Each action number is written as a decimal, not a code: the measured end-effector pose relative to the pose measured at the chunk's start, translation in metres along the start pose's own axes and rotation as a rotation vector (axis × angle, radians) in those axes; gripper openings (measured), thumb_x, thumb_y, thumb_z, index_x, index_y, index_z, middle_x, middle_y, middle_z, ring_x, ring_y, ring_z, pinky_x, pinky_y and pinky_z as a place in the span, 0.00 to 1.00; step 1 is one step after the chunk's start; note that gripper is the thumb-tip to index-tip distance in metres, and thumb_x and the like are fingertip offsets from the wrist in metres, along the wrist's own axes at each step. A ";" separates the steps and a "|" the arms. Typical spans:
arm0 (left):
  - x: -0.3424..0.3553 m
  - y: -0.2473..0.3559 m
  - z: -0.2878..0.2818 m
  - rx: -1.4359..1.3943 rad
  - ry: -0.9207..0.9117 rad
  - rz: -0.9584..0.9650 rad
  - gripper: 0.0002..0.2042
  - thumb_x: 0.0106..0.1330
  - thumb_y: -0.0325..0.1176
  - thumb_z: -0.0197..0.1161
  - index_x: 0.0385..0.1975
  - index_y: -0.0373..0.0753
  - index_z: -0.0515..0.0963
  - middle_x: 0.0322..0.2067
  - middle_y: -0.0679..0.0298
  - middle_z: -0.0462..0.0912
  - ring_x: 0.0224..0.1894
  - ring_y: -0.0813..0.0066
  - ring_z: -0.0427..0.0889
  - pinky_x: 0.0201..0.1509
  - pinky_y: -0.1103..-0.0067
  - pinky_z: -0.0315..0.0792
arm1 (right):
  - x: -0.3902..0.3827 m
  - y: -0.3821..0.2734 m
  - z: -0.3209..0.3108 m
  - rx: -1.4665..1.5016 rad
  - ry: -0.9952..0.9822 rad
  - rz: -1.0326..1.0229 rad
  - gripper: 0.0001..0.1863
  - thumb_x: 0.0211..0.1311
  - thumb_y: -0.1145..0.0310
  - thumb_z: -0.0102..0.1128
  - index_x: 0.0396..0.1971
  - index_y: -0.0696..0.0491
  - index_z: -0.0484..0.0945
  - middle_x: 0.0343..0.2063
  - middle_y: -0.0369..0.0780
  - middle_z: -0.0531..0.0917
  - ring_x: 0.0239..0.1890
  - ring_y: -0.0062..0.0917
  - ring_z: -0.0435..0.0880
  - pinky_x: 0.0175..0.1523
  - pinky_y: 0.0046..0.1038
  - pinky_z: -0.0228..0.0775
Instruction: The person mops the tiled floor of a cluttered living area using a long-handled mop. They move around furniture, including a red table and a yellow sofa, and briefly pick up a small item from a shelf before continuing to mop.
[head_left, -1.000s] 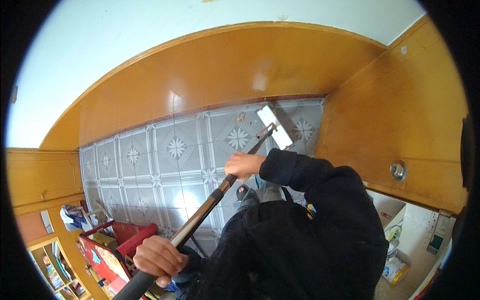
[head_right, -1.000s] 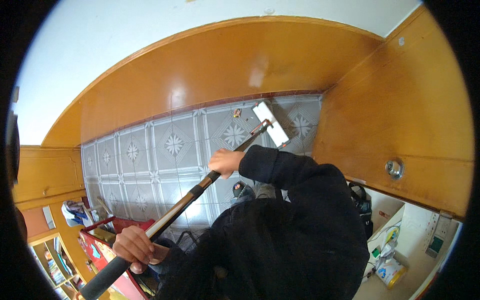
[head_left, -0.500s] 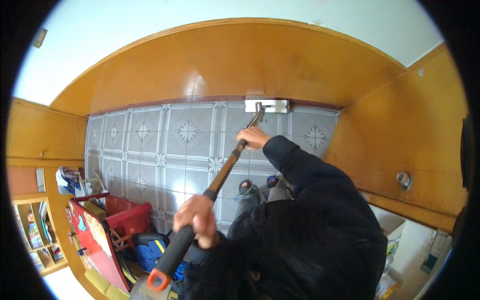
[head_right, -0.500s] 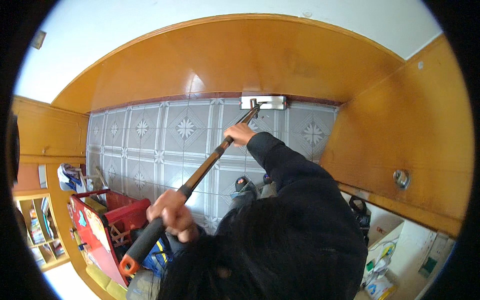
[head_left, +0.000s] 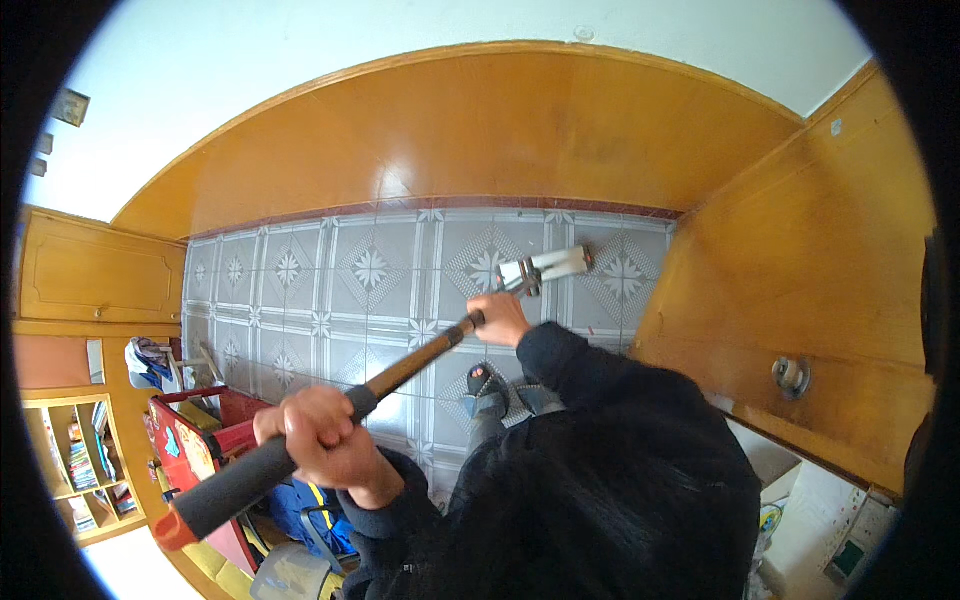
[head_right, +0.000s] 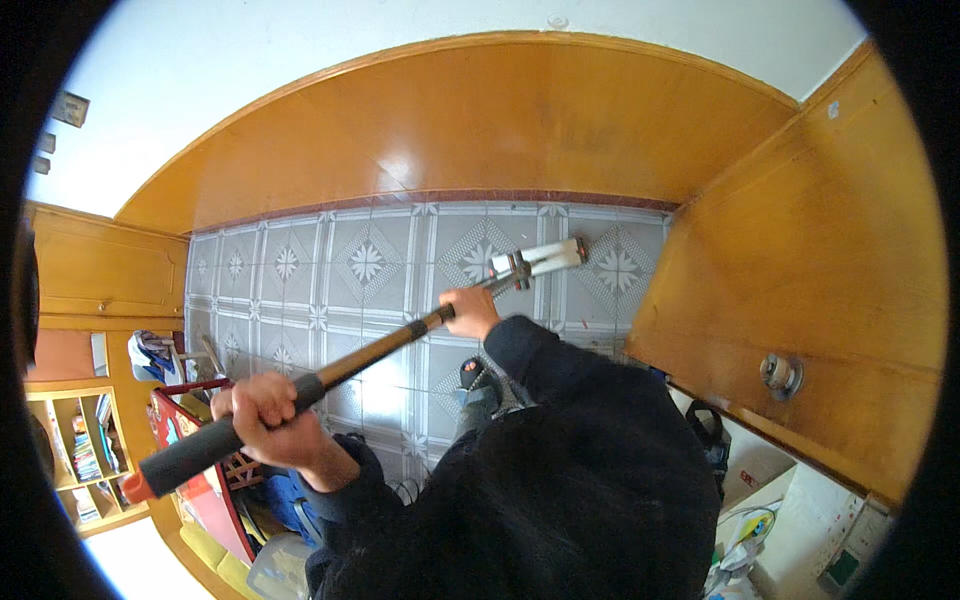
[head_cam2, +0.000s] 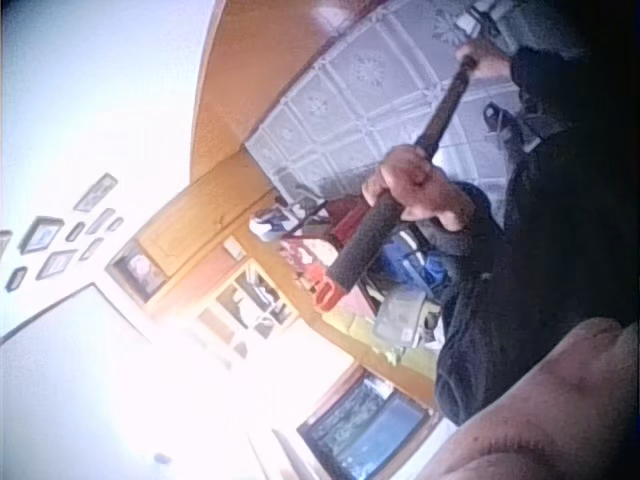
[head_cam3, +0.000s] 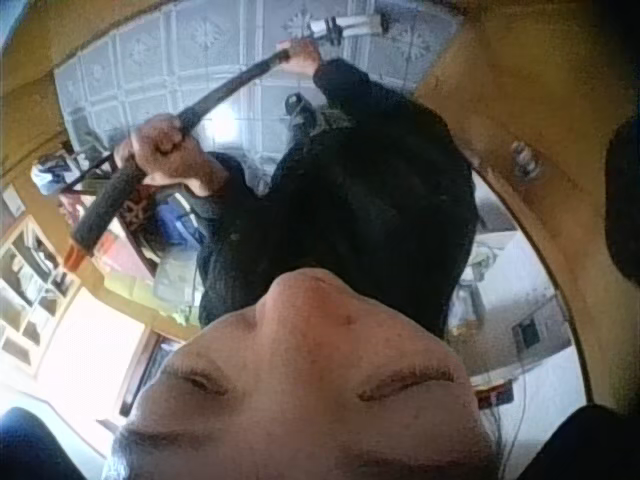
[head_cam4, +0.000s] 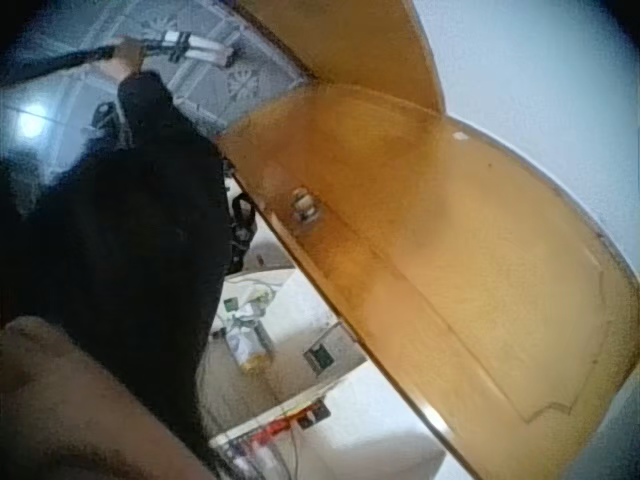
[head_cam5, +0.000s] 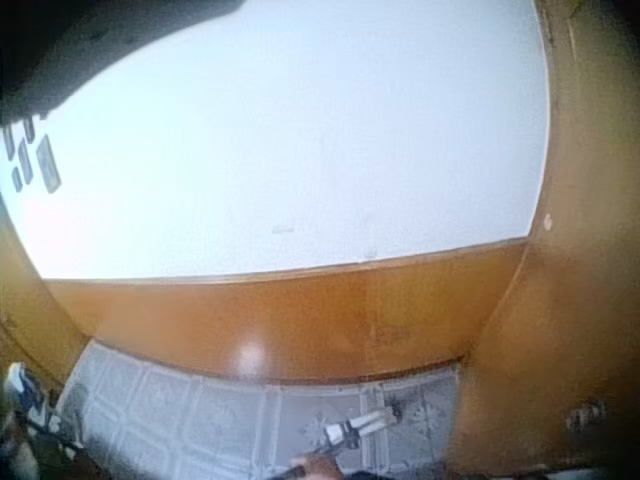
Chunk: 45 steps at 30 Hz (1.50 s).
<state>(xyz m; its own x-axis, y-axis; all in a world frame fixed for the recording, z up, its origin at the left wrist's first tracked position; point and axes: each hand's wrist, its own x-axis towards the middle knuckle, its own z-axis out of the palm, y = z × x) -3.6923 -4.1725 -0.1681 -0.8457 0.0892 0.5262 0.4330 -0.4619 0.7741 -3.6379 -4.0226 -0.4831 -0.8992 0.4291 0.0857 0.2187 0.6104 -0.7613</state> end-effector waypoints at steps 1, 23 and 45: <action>-0.002 0.005 0.001 -0.036 -0.023 -0.006 0.08 0.58 0.25 0.48 0.20 0.43 0.60 0.08 0.73 0.59 0.08 0.85 0.56 0.13 0.85 0.56 | -0.013 -0.007 -0.011 -0.007 0.040 0.023 0.05 0.43 0.66 0.61 0.18 0.50 0.75 0.20 0.40 0.79 0.26 0.41 0.79 0.30 0.41 0.69; -0.035 -0.030 0.042 0.063 -0.149 -0.040 0.07 0.58 0.25 0.48 0.21 0.42 0.59 0.07 0.70 0.60 0.08 0.83 0.57 0.16 0.81 0.61 | 0.012 0.060 -0.021 0.042 0.006 0.105 0.03 0.42 0.68 0.59 0.20 0.49 0.76 0.22 0.41 0.80 0.30 0.42 0.79 0.33 0.41 0.68; 0.007 -0.036 0.020 0.122 -0.018 0.011 0.09 0.66 0.28 0.47 0.23 0.45 0.61 0.10 0.74 0.56 0.11 0.86 0.56 0.17 0.86 0.59 | 0.032 0.013 0.010 0.212 0.031 0.154 0.05 0.45 0.66 0.60 0.19 0.50 0.74 0.22 0.40 0.78 0.31 0.40 0.80 0.35 0.41 0.68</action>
<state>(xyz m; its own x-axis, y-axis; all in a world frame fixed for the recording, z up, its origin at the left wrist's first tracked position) -3.7072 -4.1373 -0.1854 -0.8354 0.1013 0.5402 0.4778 -0.3520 0.8049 -3.6673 -4.0080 -0.4964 -0.8489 0.5281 -0.0242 0.2645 0.3846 -0.8844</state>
